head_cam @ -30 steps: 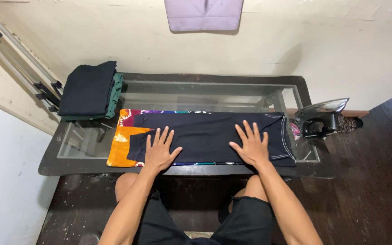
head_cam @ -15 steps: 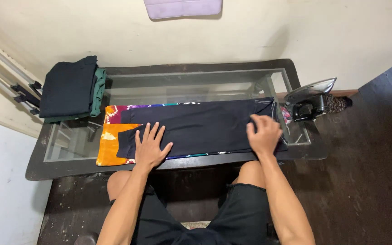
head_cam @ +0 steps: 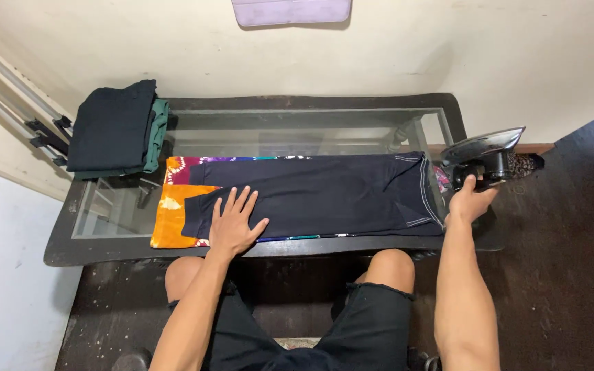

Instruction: Ironing a patterned cloth and a black shirt, then folding the shirt on a glass table.

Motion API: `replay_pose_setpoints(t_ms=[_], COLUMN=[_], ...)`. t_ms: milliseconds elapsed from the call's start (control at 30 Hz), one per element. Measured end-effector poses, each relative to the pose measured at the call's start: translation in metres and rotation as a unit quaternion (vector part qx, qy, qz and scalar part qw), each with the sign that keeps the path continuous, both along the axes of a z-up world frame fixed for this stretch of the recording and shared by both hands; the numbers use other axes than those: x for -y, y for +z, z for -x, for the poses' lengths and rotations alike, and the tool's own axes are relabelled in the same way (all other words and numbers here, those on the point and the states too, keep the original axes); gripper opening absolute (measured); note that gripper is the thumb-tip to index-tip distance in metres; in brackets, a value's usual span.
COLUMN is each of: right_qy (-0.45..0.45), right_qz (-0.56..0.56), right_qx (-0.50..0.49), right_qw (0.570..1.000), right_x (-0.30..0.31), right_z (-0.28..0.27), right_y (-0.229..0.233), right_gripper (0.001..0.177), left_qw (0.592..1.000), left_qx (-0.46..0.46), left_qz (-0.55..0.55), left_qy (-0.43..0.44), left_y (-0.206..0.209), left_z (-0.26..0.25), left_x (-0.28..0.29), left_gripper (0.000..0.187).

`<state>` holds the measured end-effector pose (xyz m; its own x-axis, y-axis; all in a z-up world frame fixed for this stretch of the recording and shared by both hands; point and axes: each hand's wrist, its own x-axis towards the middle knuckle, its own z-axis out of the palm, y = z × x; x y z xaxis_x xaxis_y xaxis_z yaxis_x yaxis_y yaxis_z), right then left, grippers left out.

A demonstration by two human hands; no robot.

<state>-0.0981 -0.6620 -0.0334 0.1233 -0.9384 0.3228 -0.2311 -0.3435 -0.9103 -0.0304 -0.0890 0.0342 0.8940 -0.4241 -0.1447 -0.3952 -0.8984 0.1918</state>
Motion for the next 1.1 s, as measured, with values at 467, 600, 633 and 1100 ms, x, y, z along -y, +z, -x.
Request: replay_pose_setpoints(t_ms=[467, 600, 633, 1100], right_qy=[0.150, 0.270, 0.271, 0.371], right_qz=[0.250, 0.263, 0.263, 0.132], right_qx=[-0.196, -0.201, -0.201, -0.503], right_qw=[0.936, 0.904, 0.904, 0.769], right_x=[-0.045, -0.127, -0.137, -0.192], right_z=[0.037, 0.034, 0.036, 0.011], right_y=[0.125, 0.175, 0.171, 0.157], right_gripper=[0.034, 0.036, 0.036, 0.051], left_qw=[1.000, 1.000, 1.000, 1.000], left_qx=[-0.007, -0.003, -0.003, -0.015], left_qz=[-0.016, -0.017, -0.017, -0.022], left_qy=[-0.007, -0.007, -0.007, -0.005], left_y=[0.009, 0.006, 0.007, 0.011], left_z=[0.002, 0.000, 0.002, 0.001], left_x=[0.002, 0.001, 0.001, 0.001], left_gripper=[0.082, 0.082, 0.082, 0.080])
